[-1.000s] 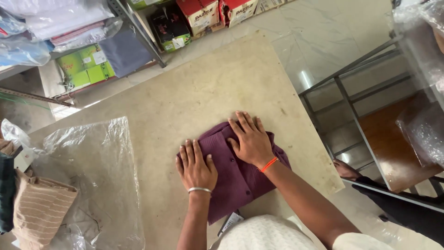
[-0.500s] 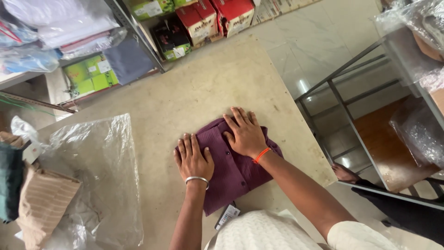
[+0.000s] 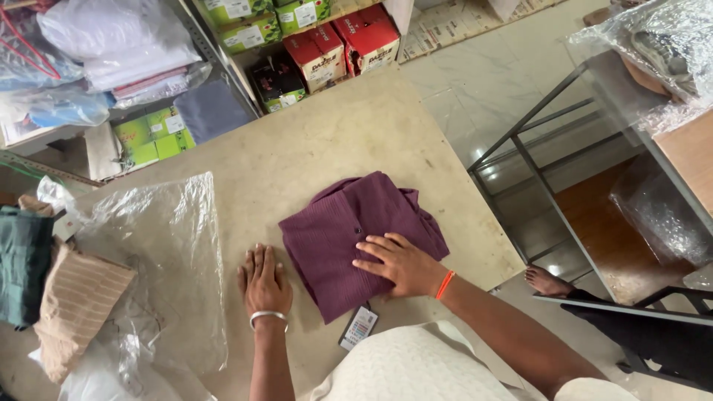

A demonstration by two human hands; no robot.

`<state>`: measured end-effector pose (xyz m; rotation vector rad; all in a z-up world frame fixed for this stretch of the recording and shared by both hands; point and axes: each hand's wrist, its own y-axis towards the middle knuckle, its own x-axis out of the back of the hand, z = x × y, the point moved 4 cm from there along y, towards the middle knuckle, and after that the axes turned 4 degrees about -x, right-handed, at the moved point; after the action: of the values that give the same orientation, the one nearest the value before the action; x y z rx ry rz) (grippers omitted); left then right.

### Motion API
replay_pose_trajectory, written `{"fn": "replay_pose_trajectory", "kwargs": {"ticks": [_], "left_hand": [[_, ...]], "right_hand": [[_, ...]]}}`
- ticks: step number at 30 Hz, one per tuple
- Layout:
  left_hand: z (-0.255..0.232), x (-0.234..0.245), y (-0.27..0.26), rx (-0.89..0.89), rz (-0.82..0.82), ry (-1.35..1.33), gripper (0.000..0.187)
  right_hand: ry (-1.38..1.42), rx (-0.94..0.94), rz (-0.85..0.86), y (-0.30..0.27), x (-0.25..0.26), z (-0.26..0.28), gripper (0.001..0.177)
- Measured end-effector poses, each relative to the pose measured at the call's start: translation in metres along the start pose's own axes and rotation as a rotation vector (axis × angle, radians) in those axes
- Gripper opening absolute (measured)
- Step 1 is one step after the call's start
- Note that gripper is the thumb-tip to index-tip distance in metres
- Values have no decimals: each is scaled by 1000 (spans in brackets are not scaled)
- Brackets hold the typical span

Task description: The person smooths a purple collared shirt flat on a table, folds the sleeves and body inward, and presses the folds by hand. They then place the folded shirt into a clear plastic bag, adjust the wrapping, and later take the shirt out of the bag and spread it flat on the table again.

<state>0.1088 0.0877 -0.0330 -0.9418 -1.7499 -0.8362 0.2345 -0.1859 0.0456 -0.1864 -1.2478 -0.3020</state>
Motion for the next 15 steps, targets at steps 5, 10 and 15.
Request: {"fn": "replay_pose_trajectory", "kwargs": {"ticks": [5, 10, 15], "left_hand": [[-3, 9, 6, 22, -66, -39, 45], [0, 7, 3, 5, -61, -59, 43], [2, 10, 4, 12, -90, -129, 41]], "right_hand": [[-182, 139, -143, 2, -4, -4, 62], [-314, 251, -299, 7, 9, 6, 35], [-343, 271, -243, 18, 7, 5, 32]]}}
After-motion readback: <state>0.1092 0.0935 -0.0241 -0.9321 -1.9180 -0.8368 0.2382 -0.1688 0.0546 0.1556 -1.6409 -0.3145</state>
